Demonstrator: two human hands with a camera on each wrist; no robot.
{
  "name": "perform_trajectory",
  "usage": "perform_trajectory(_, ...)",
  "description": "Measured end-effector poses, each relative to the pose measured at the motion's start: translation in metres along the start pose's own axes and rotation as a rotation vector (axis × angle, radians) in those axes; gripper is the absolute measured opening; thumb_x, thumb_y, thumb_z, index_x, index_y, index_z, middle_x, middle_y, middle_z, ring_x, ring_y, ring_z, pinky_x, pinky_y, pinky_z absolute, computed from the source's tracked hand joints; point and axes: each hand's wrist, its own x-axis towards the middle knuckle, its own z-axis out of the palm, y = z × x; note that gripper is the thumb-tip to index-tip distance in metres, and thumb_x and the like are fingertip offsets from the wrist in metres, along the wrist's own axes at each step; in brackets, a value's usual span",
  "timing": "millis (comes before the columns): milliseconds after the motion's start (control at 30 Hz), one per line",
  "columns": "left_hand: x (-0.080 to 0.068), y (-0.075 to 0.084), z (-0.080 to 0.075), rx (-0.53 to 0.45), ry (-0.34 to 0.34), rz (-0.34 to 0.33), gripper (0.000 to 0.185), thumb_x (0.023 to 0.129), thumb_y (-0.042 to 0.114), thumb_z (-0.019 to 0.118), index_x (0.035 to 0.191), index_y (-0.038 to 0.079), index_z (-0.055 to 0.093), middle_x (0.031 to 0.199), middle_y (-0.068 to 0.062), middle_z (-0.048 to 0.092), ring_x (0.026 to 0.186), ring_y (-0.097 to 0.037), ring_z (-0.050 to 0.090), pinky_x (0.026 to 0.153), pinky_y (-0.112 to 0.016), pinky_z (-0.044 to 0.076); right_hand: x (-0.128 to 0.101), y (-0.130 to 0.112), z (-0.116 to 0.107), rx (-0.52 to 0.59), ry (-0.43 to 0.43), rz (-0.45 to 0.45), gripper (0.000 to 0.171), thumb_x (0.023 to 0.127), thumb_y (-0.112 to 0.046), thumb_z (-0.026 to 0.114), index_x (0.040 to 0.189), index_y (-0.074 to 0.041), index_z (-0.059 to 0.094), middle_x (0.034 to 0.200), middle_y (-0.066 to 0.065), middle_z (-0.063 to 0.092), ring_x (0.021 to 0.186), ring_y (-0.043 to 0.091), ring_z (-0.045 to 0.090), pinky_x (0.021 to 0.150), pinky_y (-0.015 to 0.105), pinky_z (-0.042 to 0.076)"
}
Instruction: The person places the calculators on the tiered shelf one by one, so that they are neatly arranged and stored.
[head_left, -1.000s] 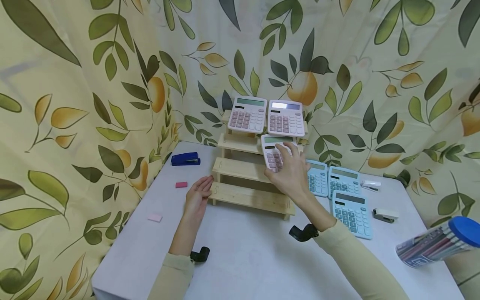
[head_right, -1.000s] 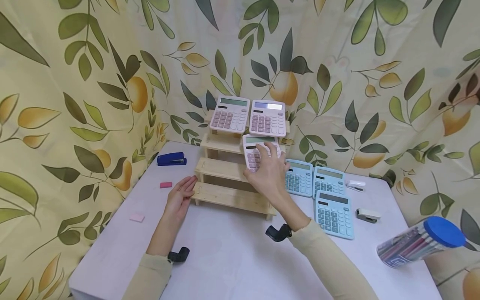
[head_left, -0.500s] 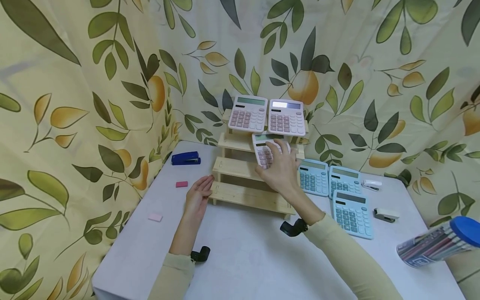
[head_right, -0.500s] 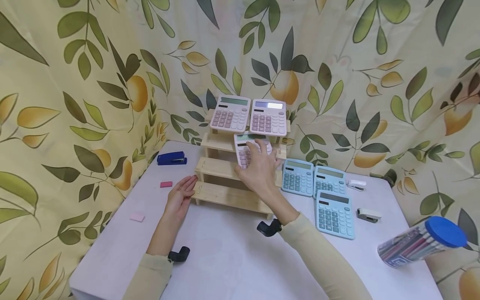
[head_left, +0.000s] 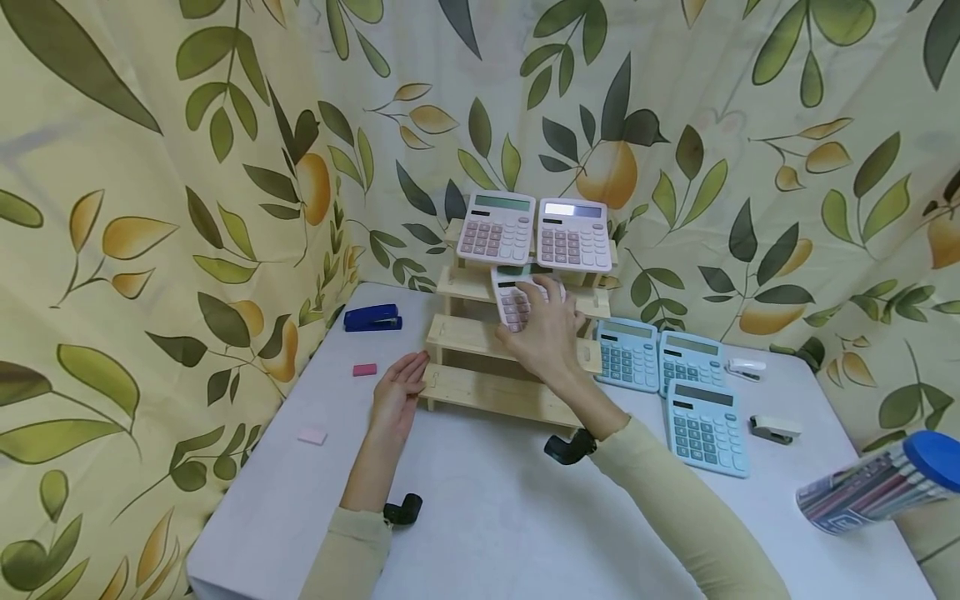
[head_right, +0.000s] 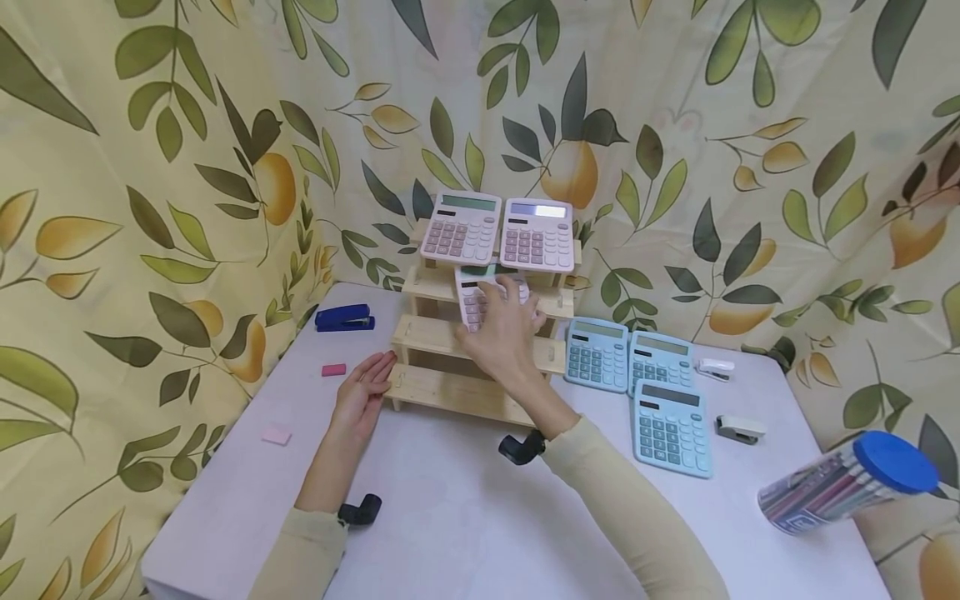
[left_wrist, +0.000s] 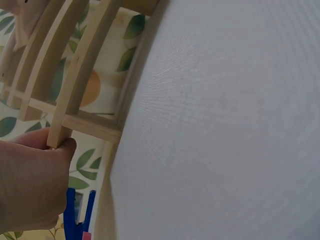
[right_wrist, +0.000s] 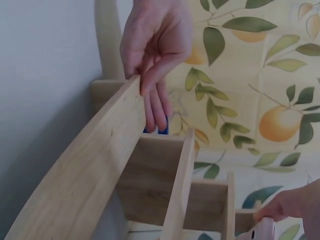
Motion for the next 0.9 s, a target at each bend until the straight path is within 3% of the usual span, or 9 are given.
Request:
perform_trajectory(633,-0.001,0.002,0.000,-0.006,-0.001,-0.001,0.067,0.091,-0.029,0.036,0.155,-0.012,0.031,0.157,-0.027,0.044,0.149,-0.033,0.041,0.122,-0.038,0.033,0.012,-0.018,0.027,0.006,0.040,-0.031,0.066,0.075,-0.029,0.086,0.135,-0.008,0.066,0.152,0.019,0.047,0.138,0.061,0.035,0.102,0.070,0.029)
perform_trajectory(900,-0.002,0.003,0.002,-0.009,-0.011,-0.008,0.066,0.091,-0.028,0.037,0.155,-0.012,0.030,0.158,-0.028,0.043,0.149,-0.034,0.042,0.122,-0.037,0.034,0.014,-0.025,0.038,-0.018,0.095,0.027,0.066,0.074,-0.034,0.089,0.131,-0.010,0.067,0.151,0.016,0.049,0.134,0.050,0.042,0.101,0.064,0.033)
